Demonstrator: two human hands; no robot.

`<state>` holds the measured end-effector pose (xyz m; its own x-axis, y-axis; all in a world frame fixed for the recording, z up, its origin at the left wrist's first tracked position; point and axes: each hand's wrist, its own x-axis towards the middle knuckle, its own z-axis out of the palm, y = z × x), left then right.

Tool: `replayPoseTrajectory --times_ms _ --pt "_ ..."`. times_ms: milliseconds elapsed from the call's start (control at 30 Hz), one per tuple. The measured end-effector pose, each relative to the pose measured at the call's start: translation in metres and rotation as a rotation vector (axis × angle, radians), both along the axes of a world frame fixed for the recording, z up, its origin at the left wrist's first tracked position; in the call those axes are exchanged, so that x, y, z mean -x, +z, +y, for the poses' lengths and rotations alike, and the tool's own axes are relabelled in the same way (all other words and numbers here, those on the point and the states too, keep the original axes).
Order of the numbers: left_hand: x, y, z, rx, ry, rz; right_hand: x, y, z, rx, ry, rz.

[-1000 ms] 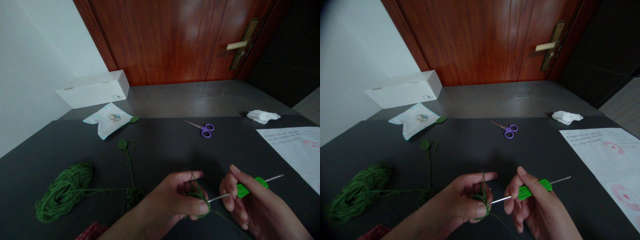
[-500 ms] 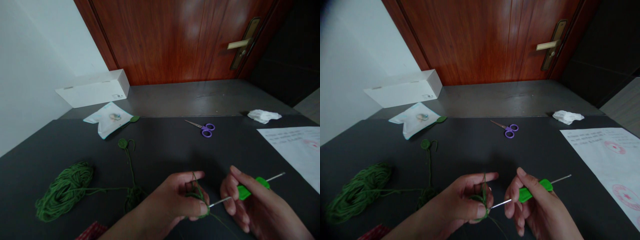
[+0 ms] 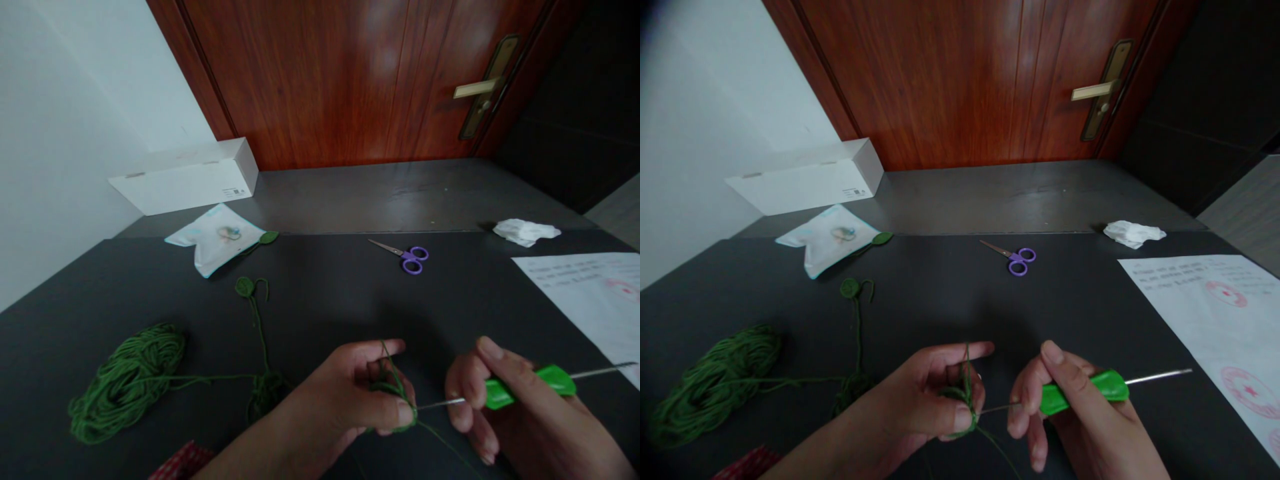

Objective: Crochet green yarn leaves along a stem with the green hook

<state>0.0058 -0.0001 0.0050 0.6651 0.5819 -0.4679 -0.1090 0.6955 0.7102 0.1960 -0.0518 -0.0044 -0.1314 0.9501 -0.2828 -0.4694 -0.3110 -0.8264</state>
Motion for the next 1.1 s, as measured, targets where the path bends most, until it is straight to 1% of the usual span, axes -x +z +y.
replayPoseTrajectory --times_ms 67,133,233,300,467,567,733,900,1100 --pt "0.000 -0.002 0.000 -0.008 -0.006 -0.006 0.000 0.001 0.000 0.001 -0.013 -0.014" --pt "0.001 -0.004 0.000 0.005 -0.019 -0.018 -0.001 -0.001 0.000 -0.029 0.015 -0.016" --pt "0.001 -0.005 0.001 0.065 -0.034 -0.067 -0.006 -0.007 0.000 -0.090 0.080 -0.010" --pt "0.001 -0.005 0.001 0.108 -0.033 -0.099 -0.008 -0.009 0.000 -0.101 0.095 -0.006" --pt "0.001 -0.005 0.002 0.173 -0.061 -0.132 -0.005 -0.007 0.001 -0.018 0.079 0.025" --pt "0.000 -0.004 0.002 0.189 -0.052 -0.129 -0.003 -0.005 0.004 0.033 0.052 0.029" --pt "-0.001 -0.005 0.000 0.195 -0.034 -0.113 -0.003 -0.005 0.005 0.000 0.076 0.018" --pt "-0.002 -0.006 0.002 0.238 -0.079 -0.128 -0.003 -0.007 0.003 -0.041 0.092 -0.002" --pt "-0.003 -0.004 0.001 0.243 -0.095 -0.125 0.000 -0.002 0.004 0.073 0.096 -0.009"
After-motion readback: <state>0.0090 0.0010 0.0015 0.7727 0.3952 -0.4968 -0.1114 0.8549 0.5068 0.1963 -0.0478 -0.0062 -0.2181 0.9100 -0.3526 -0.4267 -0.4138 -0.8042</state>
